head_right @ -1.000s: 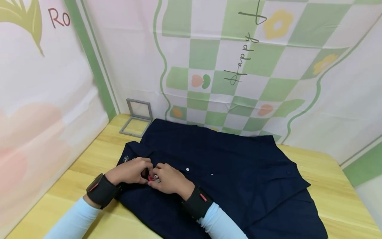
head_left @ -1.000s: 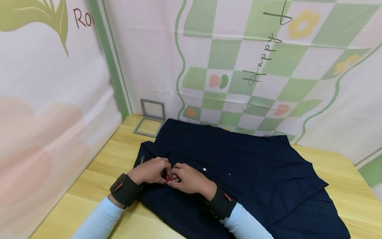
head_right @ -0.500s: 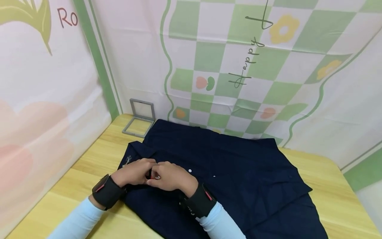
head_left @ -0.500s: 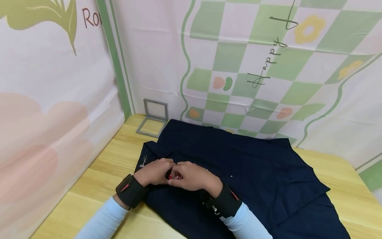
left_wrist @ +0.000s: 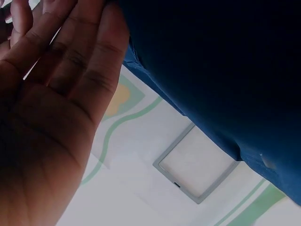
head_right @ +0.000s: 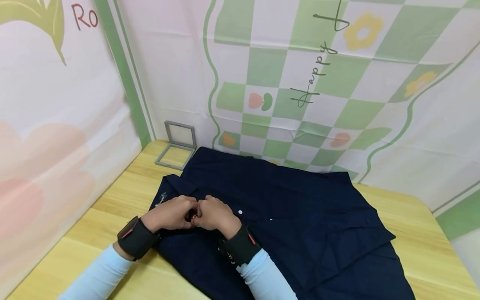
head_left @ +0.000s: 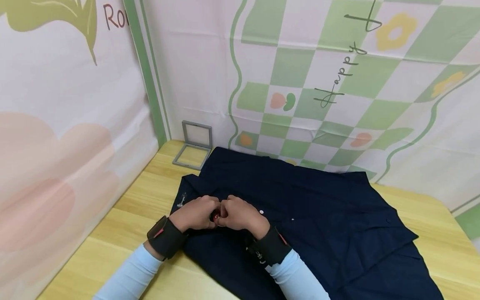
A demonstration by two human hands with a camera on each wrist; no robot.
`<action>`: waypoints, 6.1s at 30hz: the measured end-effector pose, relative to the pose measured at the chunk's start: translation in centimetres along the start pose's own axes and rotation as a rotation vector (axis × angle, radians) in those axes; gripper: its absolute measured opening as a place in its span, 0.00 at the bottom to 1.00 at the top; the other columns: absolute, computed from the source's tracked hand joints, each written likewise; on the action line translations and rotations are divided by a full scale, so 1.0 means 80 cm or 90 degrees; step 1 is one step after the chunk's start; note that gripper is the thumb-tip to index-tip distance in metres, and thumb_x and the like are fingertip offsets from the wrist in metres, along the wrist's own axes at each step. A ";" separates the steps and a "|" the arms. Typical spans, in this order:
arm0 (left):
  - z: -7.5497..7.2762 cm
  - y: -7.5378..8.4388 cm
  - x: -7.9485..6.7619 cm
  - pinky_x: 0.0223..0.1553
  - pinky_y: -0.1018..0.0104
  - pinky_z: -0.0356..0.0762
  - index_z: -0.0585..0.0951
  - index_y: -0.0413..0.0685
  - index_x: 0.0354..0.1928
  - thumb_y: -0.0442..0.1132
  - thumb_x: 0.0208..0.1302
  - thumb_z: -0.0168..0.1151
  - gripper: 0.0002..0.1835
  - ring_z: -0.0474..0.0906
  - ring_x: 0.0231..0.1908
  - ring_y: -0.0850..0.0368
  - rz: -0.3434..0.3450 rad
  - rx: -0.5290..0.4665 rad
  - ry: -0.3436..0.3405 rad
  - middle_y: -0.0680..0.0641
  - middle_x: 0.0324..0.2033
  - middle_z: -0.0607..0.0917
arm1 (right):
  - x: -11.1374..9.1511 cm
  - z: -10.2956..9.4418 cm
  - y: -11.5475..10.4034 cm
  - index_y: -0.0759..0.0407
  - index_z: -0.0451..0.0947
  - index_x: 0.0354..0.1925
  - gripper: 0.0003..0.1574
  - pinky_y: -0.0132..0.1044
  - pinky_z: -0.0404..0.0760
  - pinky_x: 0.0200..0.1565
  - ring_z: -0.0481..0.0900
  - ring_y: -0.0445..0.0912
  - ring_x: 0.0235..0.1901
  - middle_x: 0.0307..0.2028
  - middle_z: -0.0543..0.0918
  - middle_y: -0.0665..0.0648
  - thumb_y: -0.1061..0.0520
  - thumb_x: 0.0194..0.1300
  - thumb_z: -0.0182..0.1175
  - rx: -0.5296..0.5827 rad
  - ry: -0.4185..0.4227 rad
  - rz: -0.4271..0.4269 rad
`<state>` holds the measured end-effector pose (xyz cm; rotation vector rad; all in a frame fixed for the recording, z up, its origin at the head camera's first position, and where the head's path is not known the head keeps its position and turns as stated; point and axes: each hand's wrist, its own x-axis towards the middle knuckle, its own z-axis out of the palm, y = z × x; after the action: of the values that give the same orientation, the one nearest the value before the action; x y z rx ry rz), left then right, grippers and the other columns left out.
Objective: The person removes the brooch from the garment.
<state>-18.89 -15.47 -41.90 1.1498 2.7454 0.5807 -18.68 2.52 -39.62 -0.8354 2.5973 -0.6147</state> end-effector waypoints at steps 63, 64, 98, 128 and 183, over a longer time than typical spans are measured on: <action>-0.013 -0.022 0.001 0.31 0.76 0.74 0.85 0.47 0.39 0.34 0.56 0.72 0.09 0.74 0.28 0.64 0.002 -0.046 -0.010 0.50 0.34 0.81 | 0.004 -0.004 0.006 0.53 0.73 0.32 0.11 0.31 0.67 0.33 0.67 0.43 0.30 0.34 0.69 0.50 0.54 0.64 0.67 -0.023 -0.055 -0.034; -0.013 -0.022 0.002 0.31 0.75 0.74 0.85 0.47 0.40 0.34 0.57 0.72 0.09 0.74 0.28 0.64 0.007 -0.045 -0.010 0.50 0.34 0.81 | 0.003 -0.005 0.005 0.53 0.74 0.34 0.10 0.32 0.67 0.33 0.67 0.43 0.31 0.34 0.69 0.50 0.52 0.64 0.66 -0.010 -0.056 -0.026; -0.007 -0.024 0.002 0.35 0.73 0.76 0.84 0.46 0.39 0.31 0.60 0.68 0.06 0.76 0.32 0.63 0.024 -0.033 0.002 0.50 0.35 0.84 | 0.006 0.004 -0.006 0.53 0.81 0.46 0.10 0.29 0.72 0.30 0.73 0.40 0.28 0.36 0.80 0.53 0.55 0.66 0.64 -0.057 -0.013 0.050; -0.012 -0.021 0.001 0.31 0.74 0.72 0.84 0.42 0.39 0.27 0.58 0.66 0.07 0.72 0.28 0.63 0.027 -0.032 -0.005 0.50 0.31 0.81 | 0.003 0.036 -0.021 0.58 0.80 0.31 0.12 0.33 0.69 0.23 0.70 0.44 0.20 0.25 0.75 0.56 0.51 0.62 0.68 -0.170 0.172 0.043; -0.015 -0.025 -0.002 0.35 0.75 0.78 0.83 0.46 0.29 0.25 0.56 0.66 0.07 0.80 0.32 0.63 -0.014 -0.178 0.030 0.47 0.31 0.83 | 0.008 0.039 -0.011 0.55 0.76 0.24 0.11 0.29 0.66 0.23 0.70 0.43 0.20 0.21 0.72 0.53 0.59 0.62 0.66 -0.140 0.212 0.002</action>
<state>-20.41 -17.20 -41.60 1.0515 2.6019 0.9635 -17.39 0.53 -41.93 -0.8570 3.0114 -0.5099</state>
